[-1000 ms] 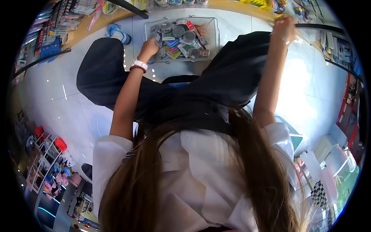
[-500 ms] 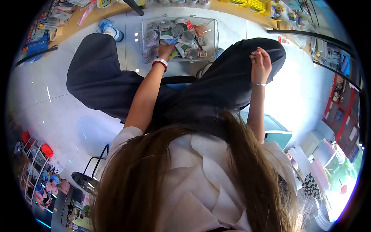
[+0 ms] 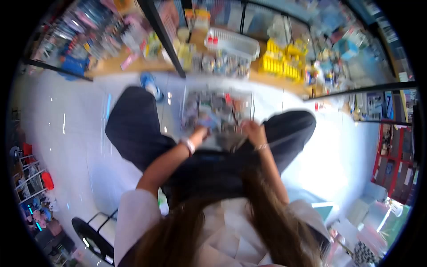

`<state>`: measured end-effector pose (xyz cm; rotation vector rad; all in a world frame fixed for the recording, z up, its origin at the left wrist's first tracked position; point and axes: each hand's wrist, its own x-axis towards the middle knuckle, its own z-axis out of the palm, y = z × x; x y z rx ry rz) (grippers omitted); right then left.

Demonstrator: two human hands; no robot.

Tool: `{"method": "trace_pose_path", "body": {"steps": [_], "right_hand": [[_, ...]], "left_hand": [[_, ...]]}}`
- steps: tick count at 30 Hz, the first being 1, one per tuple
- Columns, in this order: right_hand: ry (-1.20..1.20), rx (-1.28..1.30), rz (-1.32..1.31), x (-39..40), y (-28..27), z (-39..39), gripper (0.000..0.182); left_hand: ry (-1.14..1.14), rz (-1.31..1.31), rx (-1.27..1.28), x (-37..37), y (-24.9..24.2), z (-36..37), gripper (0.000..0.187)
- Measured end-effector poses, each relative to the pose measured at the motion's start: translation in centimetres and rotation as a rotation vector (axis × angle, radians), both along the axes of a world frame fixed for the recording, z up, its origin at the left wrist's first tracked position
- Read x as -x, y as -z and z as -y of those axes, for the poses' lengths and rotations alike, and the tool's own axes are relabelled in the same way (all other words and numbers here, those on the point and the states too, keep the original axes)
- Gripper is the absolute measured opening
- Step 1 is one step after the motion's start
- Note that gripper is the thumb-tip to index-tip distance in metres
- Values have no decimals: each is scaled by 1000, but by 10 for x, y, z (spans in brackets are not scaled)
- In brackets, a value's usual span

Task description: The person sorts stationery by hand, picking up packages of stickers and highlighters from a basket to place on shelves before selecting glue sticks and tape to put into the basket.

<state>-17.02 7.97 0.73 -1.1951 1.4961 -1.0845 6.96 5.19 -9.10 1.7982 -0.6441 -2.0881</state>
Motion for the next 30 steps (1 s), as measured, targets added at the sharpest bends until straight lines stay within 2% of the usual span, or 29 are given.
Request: {"method": "trace_pose_path", "body": {"steps": [1,2,3,4,5,7,9,10,12,15,17,19,20,21,23,25,27,30], "right_hand": [[-125,42,-193,-11,12,2,19],[-276,118,-392,-20,66,1,27],[-310,-17,-237,-39,30,7,32],[-217,142,-199,-56,22,10,35],[-168,-16,221,-71,15,18,39],[22,247,413,-96,-73,37,44],[-5,206,583,-102,-132,50,57],[49,152,588,-106,-144,60,56],[-96,204,697,-108,-183,81,34],[-245,480,579,-109,-261,113,13],[-311,618,489,-109,-329,132,8],[-232,833,-16,-100,-383,165,15],[-218,839,99,-106,-405,185,19],[-214,827,90,-109,-428,202,19],[-310,866,186,-115,-473,237,19],[-380,770,280,-123,-506,268,24],[-392,750,281,-131,-525,291,25],[-370,752,281,-142,-541,314,28]], "left_hand": [[-139,-82,109,0,-1,-15,20],[-28,-90,106,1,-33,-16,19],[-12,-194,161,4,-77,-14,20],[-41,-240,270,11,-102,-16,18],[-119,-290,344,13,-136,-16,18],[-245,-368,619,17,-179,-7,19],[-260,-388,854,17,-212,11,21],[-294,-355,920,17,-226,19,20],[-375,-402,1076,22,-266,38,17],[-354,-423,1262,20,-339,67,14],[-249,-351,1351,10,-392,92,16],[-240,-294,1556,5,-444,122,29],[-248,-367,1553,1,-472,135,36],[-261,-438,1544,-3,-497,146,43],[-375,-503,1625,-12,-536,173,48],[-420,-431,1692,-21,-564,200,50],[-393,-300,1795,-28,-579,223,52],[-301,-266,1816,-35,-584,243,55]]}}
